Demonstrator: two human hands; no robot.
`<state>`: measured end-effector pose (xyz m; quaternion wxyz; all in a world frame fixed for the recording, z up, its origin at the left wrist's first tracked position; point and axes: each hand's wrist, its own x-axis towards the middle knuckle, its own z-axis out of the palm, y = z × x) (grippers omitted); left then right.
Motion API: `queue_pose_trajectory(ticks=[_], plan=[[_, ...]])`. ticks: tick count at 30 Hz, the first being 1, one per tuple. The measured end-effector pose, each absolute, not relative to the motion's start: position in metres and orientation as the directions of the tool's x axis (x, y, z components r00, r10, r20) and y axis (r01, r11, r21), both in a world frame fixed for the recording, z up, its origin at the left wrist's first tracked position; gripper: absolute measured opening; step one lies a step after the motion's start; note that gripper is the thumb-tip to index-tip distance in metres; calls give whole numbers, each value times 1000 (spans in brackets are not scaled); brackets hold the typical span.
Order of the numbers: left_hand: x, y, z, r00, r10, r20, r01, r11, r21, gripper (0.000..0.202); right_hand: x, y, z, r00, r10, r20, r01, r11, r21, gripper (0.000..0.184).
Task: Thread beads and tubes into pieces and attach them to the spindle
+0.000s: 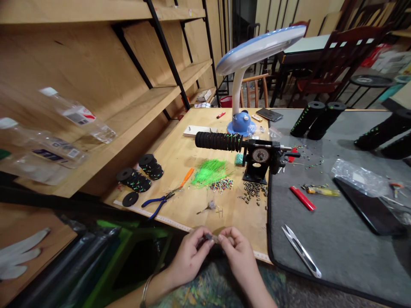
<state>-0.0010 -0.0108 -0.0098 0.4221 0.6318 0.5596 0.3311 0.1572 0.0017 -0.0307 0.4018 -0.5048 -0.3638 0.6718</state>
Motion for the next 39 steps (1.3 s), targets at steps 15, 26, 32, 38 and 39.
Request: queue_pose_trajectory(ticks=[15, 26, 32, 38, 39], plan=[[7, -9, -4, 262, 910, -321, -4, 334, 943, 36, 163, 1, -28, -150, 908, -390, -111, -408, -906, 52], [4, -6, -11, 163, 965, -205, 241, 163, 957, 3, 161, 0, -30, -147, 924, -354, -83, -368, -926, 49], [6, -6, -6, 118, 975, -190, 362, 135, 922, 13, 157, 0, -31, -198, 933, -300, -28, -312, -950, 44], [-5, -2, 1, 152, 979, -139, 373, 73, 925, 12, 160, 4, -29, -309, 902, -300, 104, -281, -954, 31], [-8, -1, 2, 157, 977, -145, 355, 81, 931, 14, 160, 5, -27, -309, 901, -305, 127, -279, -952, 29]])
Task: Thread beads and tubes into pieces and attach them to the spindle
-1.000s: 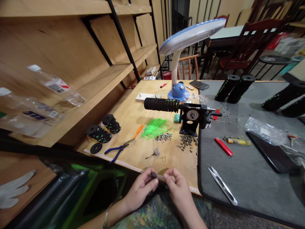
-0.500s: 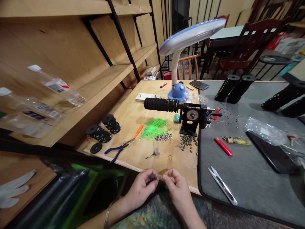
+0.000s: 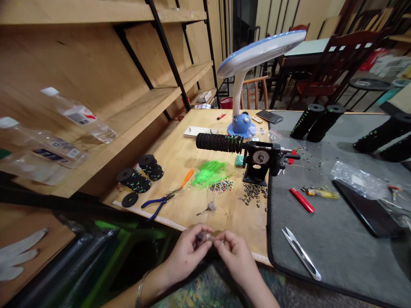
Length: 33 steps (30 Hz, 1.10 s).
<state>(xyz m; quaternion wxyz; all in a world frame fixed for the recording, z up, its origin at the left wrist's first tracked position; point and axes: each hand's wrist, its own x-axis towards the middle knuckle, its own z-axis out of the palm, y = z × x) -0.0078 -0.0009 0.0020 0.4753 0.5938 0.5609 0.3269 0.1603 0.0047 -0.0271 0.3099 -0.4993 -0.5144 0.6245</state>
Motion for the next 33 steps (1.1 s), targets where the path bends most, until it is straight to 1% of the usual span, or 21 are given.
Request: queue_pose_trajectory(ticks=[3, 5, 9, 11, 13, 16, 19, 21, 23, 26, 28, 31, 33], plan=[[-12, 3, 3, 160, 977, -141, 328, 82, 941, 12, 159, 5, -22, -285, 907, -309, 175, -268, -947, 24], [-12, 6, 4, 150, 982, -112, 333, 57, 941, 15, 157, 4, -20, -270, 918, -290, 173, -251, -953, 20], [-14, 12, 3, 42, 997, -67, 322, 50, 945, 20, 159, 3, -18, -208, 949, -237, 121, -216, -969, 17], [-18, 15, 1, -17, 995, -99, 279, 100, 955, 23, 163, 4, -20, -168, 959, -226, 96, -213, -972, 18], [-23, 18, -2, -29, 987, -158, 187, 161, 969, 26, 167, 5, -23, -153, 960, -235, 64, -228, -972, 22], [-25, 18, -3, 30, 975, -221, 47, 220, 974, 27, 170, 5, -28, -141, 956, -257, -18, -262, -965, 30], [-19, 15, 0, 127, 947, -293, -24, 299, 954, 28, 168, 4, -32, -139, 950, -280, -70, -292, -954, 37], [-12, 13, 3, 192, 925, -328, -28, 339, 940, 28, 167, 3, -33, -149, 947, -284, -81, -298, -951, 39], [-7, 12, 5, 223, 917, -330, -1, 339, 941, 27, 168, 2, -33, -155, 947, -282, -87, -297, -951, 40], [-4, 13, 7, 209, 941, -266, 61, 259, 964, 22, 169, 2, -33, -177, 938, -298, -88, -317, -944, 41], [-3, 15, 6, 229, 946, -230, 96, 213, 972, 24, 170, 3, -33, -205, 927, -314, -83, -336, -938, 40], [-1, 19, 8, 280, 933, -226, 113, 202, 973, 15, 170, 3, -30, -221, 925, -307, -72, -330, -941, 40], [0, 22, 9, 263, 937, -231, 116, 207, 971, 13, 169, 4, -26, -219, 930, -295, -65, -315, -947, 40]])
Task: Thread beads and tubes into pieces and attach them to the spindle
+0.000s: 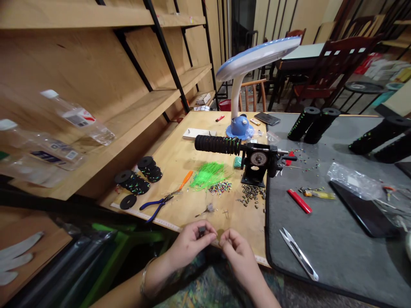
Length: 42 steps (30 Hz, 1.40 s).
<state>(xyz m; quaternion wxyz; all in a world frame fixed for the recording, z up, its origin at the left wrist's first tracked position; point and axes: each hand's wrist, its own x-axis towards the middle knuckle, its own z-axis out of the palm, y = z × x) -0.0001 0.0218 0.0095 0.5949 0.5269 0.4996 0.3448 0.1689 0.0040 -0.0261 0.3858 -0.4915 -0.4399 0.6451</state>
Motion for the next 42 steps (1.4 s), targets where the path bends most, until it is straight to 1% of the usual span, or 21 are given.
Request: queue_pose_trajectory(ticks=[5, 8, 10, 11, 12, 14, 16, 18, 20, 22, 24, 27, 29, 31, 32, 34, 36, 39, 40, 42], plan=[[1, 27, 11, 177, 958, -225, 122, 205, 971, 20, 168, 6, -13, -216, 938, -270, -17, -281, -960, 38], [2, 26, 11, 138, 969, -205, 121, 189, 975, 20, 171, 6, -10, -241, 939, -246, 60, -239, -969, 31], [3, 24, 13, 120, 977, -177, 130, 162, 978, 19, 175, 5, -9, -199, 962, -186, 154, -156, -976, 25], [4, 23, 14, 115, 981, -156, 142, 139, 980, 18, 177, 4, -8, -159, 977, -143, 195, -111, -974, 25], [4, 21, 15, 112, 985, -130, 160, 111, 981, 17, 177, 3, -6, -118, 988, -103, 219, -75, -973, 30], [5, 17, 18, 114, 991, -74, 211, 48, 976, 16, 176, 2, -1, -85, 994, -65, 187, -48, -981, 41], [4, 13, 20, 122, 992, -13, 268, -20, 963, 14, 171, 2, 4, -125, 989, -79, 74, -71, -995, 46], [2, 11, 21, 134, 990, 48, 323, -89, 942, 12, 164, 2, 8, -201, 973, -117, -28, -125, -992, 45], [0, 9, 22, 135, 987, 91, 367, -135, 920, 11, 157, 3, 9, -258, 956, -140, -62, -161, -985, 39], [-1, 7, 23, 124, 989, 84, 369, -125, 921, 12, 153, 4, 8, -272, 953, -135, -7, -142, -990, 32], [-2, 6, 23, 103, 994, 42, 332, -74, 940, 14, 152, 3, 4, -267, 958, -103, 96, -80, -992, 24], [-4, 8, 22, 87, 996, 8, 316, -36, 948, 16, 151, 3, -3, -259, 964, -56, 205, -2, -979, 27], [-10, 15, 19, 84, 996, 34, 370, -63, 927, 16, 150, 5, -9, -213, 976, -53, 214, -7, -977, 31], [-21, 27, 13, 69, 994, 90, 475, -112, 873, 17, 150, 8, -16, -140, 986, -92, 162, -69, -984, 35], [-28, 33, 10, 54, 990, 132, 548, -140, 825, 15, 151, 9, -20, -110, 986, -126, 121, -113, -986, 38], [-42, 47, 4, 66, 983, 171, 704, -167, 690, 16, 152, 12, -24, -71, 979, -193, 47, -190, -981, 43], [-52, 56, 1, 111, 981, 159, 805, -183, 565, 20, 154, 14, -26, -47, 970, -238, 1, -238, -971, 47], [-55, 57, 7, 176, 971, 164, 868, -231, 440, 32, 155, 14, -25, -19, 961, -274, -67, -275, -959, 49], [-53, 55, 10, 183, 964, 191, 879, -248, 407, 33, 154, 14, -25, -10, 958, -287, -94, -287, -953, 50], [-45, 51, 18, 177, 952, 252, 896, -262, 360, 29, 153, 13, -26, 10, 950, -311, -153, -306, -940, 50]])
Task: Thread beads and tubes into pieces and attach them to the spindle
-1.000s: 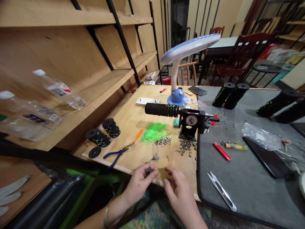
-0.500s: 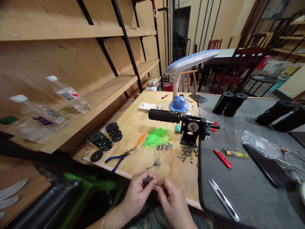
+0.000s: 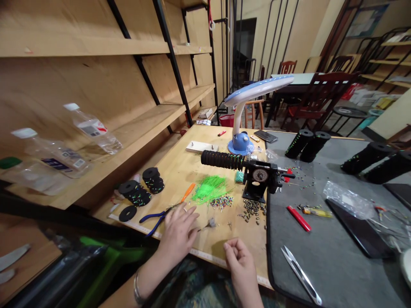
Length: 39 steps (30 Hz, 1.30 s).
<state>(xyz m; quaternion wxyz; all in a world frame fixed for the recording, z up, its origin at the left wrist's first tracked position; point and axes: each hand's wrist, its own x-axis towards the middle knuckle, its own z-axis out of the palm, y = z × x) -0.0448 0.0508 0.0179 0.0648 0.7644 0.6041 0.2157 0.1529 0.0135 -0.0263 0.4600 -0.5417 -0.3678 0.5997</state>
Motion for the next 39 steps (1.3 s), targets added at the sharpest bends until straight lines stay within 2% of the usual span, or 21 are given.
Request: queue_pose_trajectory(ticks=[3, 7, 9, 12, 14, 17, 21, 25, 33, 39], plan=[[-27, 49, 20, 181, 959, 220, 881, -257, 397, 25, 150, 14, -31, 49, 938, -344, -242, -323, -915, 51], [-8, 56, 2, 205, 976, 73, 829, -212, 518, 29, 149, 14, -35, 62, 929, -364, -331, -325, -886, 52], [-5, 58, -8, 165, 984, 62, 767, -168, 619, 30, 150, 13, -35, 69, 931, -359, -361, -312, -879, 50], [-6, 54, -16, 112, 994, 3, 521, -61, 852, 23, 151, 11, -35, 99, 927, -361, -387, -298, -873, 48], [-6, 46, -17, 136, 981, -138, 260, 99, 961, 14, 151, 10, -35, 98, 925, -366, -381, -305, -873, 50], [-4, 35, -15, 203, 922, -330, -39, 344, 938, 24, 147, 10, -35, 66, 927, -368, -350, -324, -879, 53], [1, 25, -13, 209, 892, -402, -178, 438, 881, 38, 140, 10, -33, 44, 932, -360, -305, -331, -893, 56], [5, 22, -10, 205, 893, -400, -199, 438, 877, 39, 137, 9, -28, 72, 931, -359, -300, -323, -897, 56], [5, 19, -7, 234, 902, -362, -131, 398, 908, 38, 138, 9, -26, 68, 932, -355, -305, -320, -897, 53], [6, 19, -8, 252, 899, -359, -197, 411, 890, 39, 138, 8, -27, 71, 940, -333, -310, -296, -903, 52]])
